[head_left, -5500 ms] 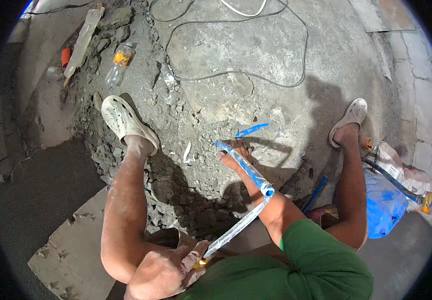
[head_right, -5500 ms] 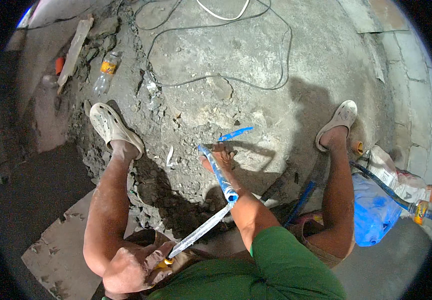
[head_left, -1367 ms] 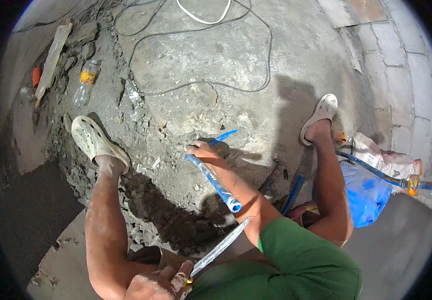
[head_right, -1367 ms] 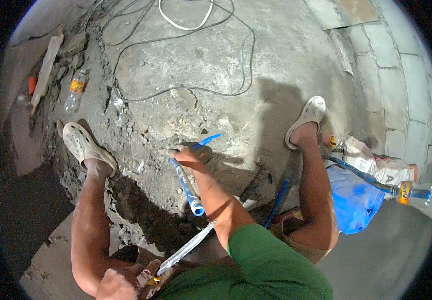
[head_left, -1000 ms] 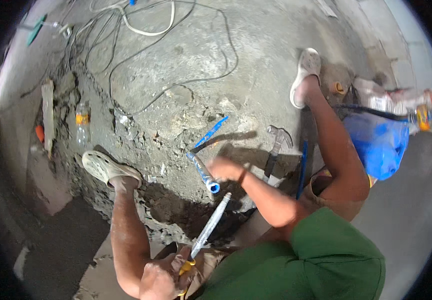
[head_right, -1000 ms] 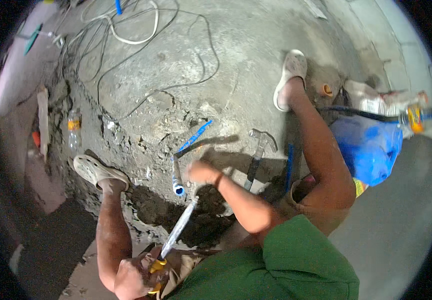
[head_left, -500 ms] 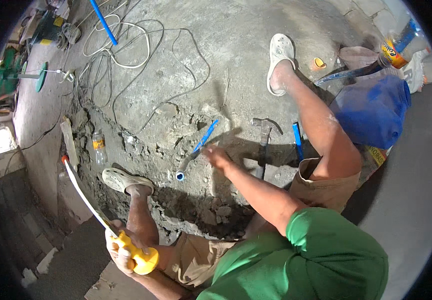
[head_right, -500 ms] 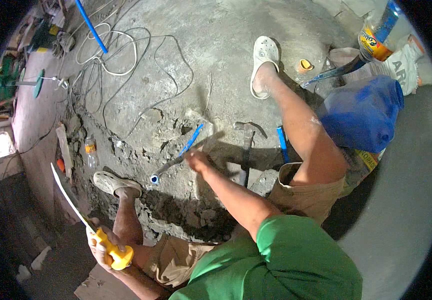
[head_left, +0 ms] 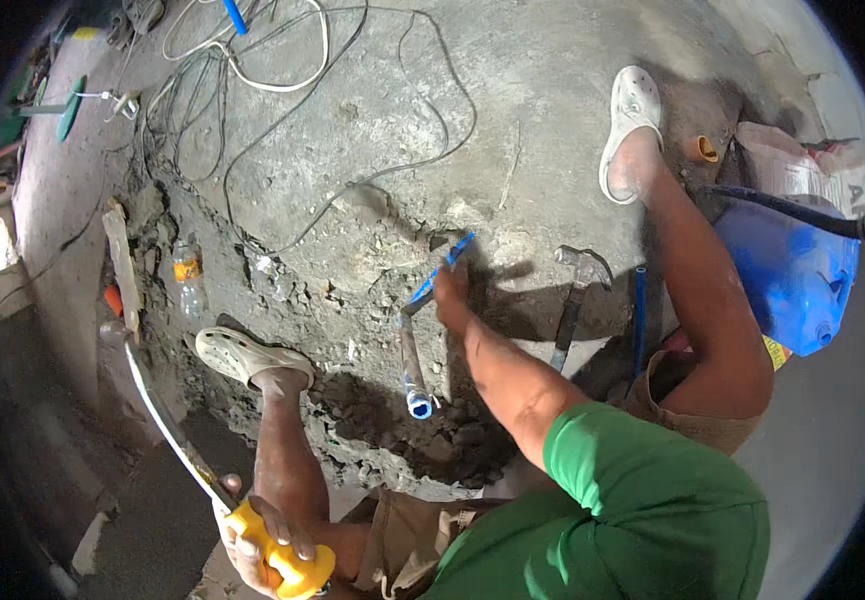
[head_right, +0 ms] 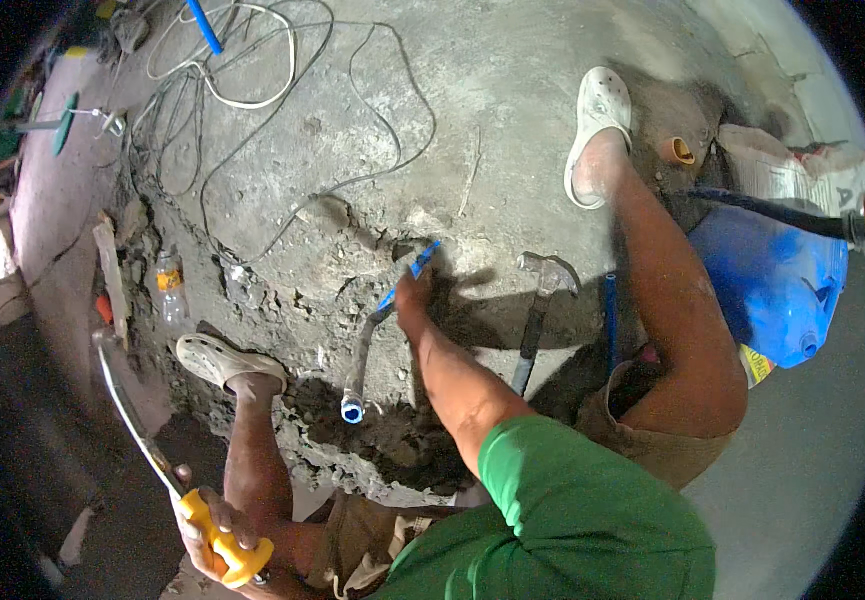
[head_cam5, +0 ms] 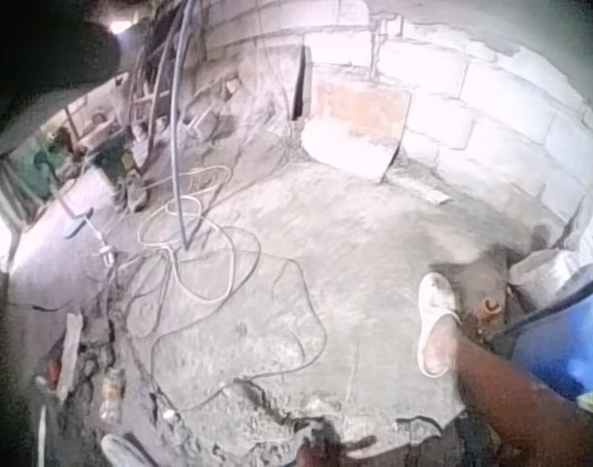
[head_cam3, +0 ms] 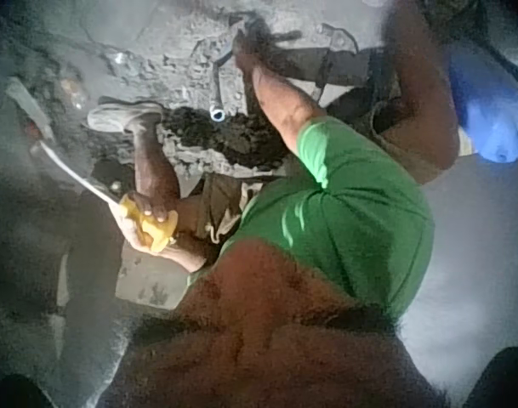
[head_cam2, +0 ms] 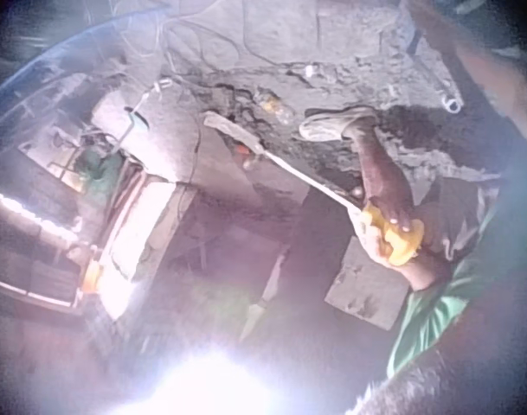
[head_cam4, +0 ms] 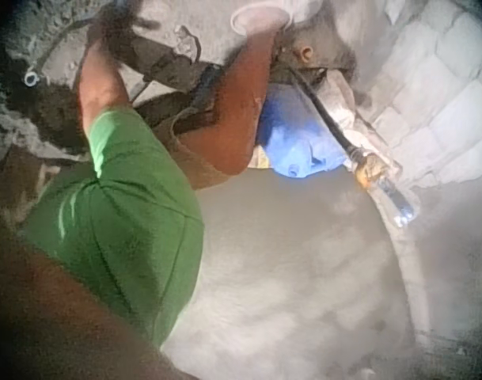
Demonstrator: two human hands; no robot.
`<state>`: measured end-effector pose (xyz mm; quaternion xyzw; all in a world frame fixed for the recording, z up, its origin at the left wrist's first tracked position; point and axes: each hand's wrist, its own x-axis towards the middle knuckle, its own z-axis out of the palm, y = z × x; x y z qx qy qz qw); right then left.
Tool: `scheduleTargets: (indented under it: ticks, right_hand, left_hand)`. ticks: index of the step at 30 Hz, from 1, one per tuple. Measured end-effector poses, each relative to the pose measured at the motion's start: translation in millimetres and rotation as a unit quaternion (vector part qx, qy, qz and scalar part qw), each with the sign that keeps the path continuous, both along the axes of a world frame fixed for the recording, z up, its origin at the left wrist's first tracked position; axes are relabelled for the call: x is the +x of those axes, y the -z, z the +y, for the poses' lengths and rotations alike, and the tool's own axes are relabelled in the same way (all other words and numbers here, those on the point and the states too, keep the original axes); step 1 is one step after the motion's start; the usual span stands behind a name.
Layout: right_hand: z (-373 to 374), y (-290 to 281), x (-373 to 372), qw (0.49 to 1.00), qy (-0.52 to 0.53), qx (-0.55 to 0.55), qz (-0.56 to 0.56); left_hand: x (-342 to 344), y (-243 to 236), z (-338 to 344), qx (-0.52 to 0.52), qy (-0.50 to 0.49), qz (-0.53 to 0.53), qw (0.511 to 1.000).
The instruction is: Fitting and securing blue PVC plumbing pipes into a concrete floor using a hammer and hacksaw.
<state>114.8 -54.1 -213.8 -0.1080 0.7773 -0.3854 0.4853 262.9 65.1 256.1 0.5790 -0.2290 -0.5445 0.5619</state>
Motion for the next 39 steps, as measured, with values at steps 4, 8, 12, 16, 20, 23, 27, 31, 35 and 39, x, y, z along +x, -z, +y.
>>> scheduleTargets:
  ticks: [4, 8, 12, 16, 20, 23, 27, 31, 35, 39]
  right_hand:
    - [53.0, 63.9, -36.9, 1.000, -0.012, -0.016, 0.011]
    - [77.2, -15.2, 45.3, 0.953, -0.009, 0.128, -0.276]
    - [178.5, 104.6, -102.2, 0.696, -0.122, -0.173, -0.686]
    - [133.9, -102.1, -4.7, 0.632, -0.632, 0.257, -0.368]
    - [121.1, -157.6, -61.0, 0.627, -0.714, 0.248, -0.189]
    - [108.2, -185.9, -102.8, 0.657, -0.728, 0.196, 0.010]
    - [85.1, -198.1, -212.6, 0.758, -0.647, 0.046, 0.068]
    - [82.3, -266.0, -298.4, 0.878, -0.477, 0.005, -0.030]
    - [105.2, -324.7, -339.7, 0.938, -0.325, -0.079, -0.090]
    - [131.9, -350.2, -339.2, 0.952, -0.235, -0.105, -0.164]
  left_hand:
    - [34.6, 79.0, 47.4, -0.040, -0.034, -0.108, 0.993]
    - [-11.9, 24.1, 4.9, 0.062, -0.053, -0.025, 0.996]
    - [-48.5, 56.0, -26.4, 0.045, 0.063, 0.089, 0.993]
    - [-16.5, 9.1, 8.4, 0.065, -0.030, 0.029, 0.997]
    - [-23.5, 12.8, 0.4, 0.097, -0.169, -0.042, 0.980]
    - [0.4, 12.4, 2.2, 0.029, -0.146, 0.186, 0.971]
    - [22.9, 28.5, 12.4, -0.002, -0.236, 0.265, 0.935]
    - [59.1, 52.0, 70.2, -0.032, -0.241, 0.274, 0.930]
    - [118.5, 132.6, 122.6, -0.060, -0.120, 0.093, 0.986]
    - [18.5, 87.2, 138.8, -0.151, -0.188, 0.272, 0.932]
